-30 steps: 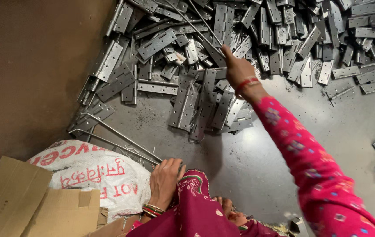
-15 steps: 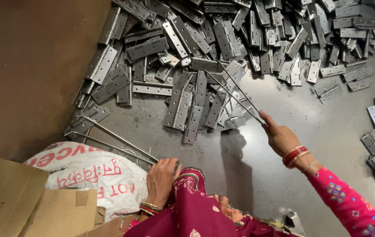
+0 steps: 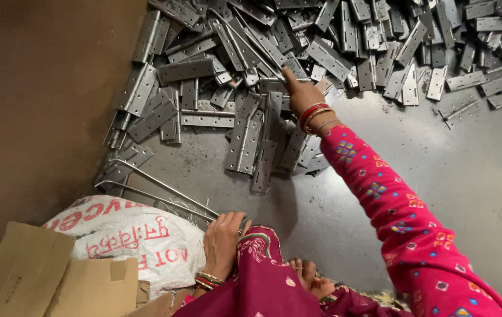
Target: The person sorts through a pile of metal hinges on a floor, picking up and inspecting individual pieces, stacking them into small bundles, and moving them between different piles.
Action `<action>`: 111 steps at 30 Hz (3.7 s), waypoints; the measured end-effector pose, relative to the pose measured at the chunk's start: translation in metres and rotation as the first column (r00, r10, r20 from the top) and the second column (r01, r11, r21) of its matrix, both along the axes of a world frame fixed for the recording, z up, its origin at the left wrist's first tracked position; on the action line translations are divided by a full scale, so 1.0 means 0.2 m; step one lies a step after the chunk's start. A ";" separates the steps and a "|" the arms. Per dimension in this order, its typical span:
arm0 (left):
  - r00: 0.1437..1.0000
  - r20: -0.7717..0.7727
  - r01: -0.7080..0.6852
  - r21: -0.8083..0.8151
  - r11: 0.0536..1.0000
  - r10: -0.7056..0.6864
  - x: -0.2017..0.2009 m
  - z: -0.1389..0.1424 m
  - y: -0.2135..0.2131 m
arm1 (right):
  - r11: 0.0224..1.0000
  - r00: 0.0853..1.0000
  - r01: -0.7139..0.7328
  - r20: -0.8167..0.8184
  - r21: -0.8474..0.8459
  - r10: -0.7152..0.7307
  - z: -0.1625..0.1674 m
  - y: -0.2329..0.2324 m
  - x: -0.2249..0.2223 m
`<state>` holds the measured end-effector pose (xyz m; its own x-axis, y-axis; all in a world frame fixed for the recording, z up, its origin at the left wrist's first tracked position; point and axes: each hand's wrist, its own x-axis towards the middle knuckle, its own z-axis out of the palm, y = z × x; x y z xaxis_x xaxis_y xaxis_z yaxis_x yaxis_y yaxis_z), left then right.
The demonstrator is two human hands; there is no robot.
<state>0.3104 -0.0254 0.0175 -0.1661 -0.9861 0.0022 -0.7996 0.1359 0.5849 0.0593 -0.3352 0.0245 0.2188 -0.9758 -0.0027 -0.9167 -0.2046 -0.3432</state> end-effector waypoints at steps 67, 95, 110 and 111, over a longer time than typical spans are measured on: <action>0.952 0.170 0.268 -0.054 0.962 -0.255 -0.64 -0.08 0.02 | 0.835 0.864 0.437 -0.102 -0.334 -0.493 0.00 2.11 -1.01; 0.998 -0.042 -0.050 -0.381 0.923 0.036 -0.56 -0.15 0.00 | 0.779 0.833 0.459 0.512 -0.426 -0.211 0.26 1.94 -0.61; 0.988 -0.010 0.155 0.047 0.987 -0.155 -0.76 -0.19 0.15 | 0.885 0.874 0.463 0.196 -0.059 -0.444 0.16 2.18 -0.89; 0.978 -0.179 0.122 0.068 0.990 -0.108 -0.75 -0.22 0.14 | 0.886 0.849 0.464 0.292 -0.010 -0.441 0.14 2.17 -0.93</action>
<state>0.1607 0.0018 -0.0266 -0.2819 -0.9588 -0.0353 -0.6663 0.1691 0.7263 -0.1277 0.0992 0.0523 -0.2659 -0.9613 0.0714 -0.7859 0.1733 -0.5936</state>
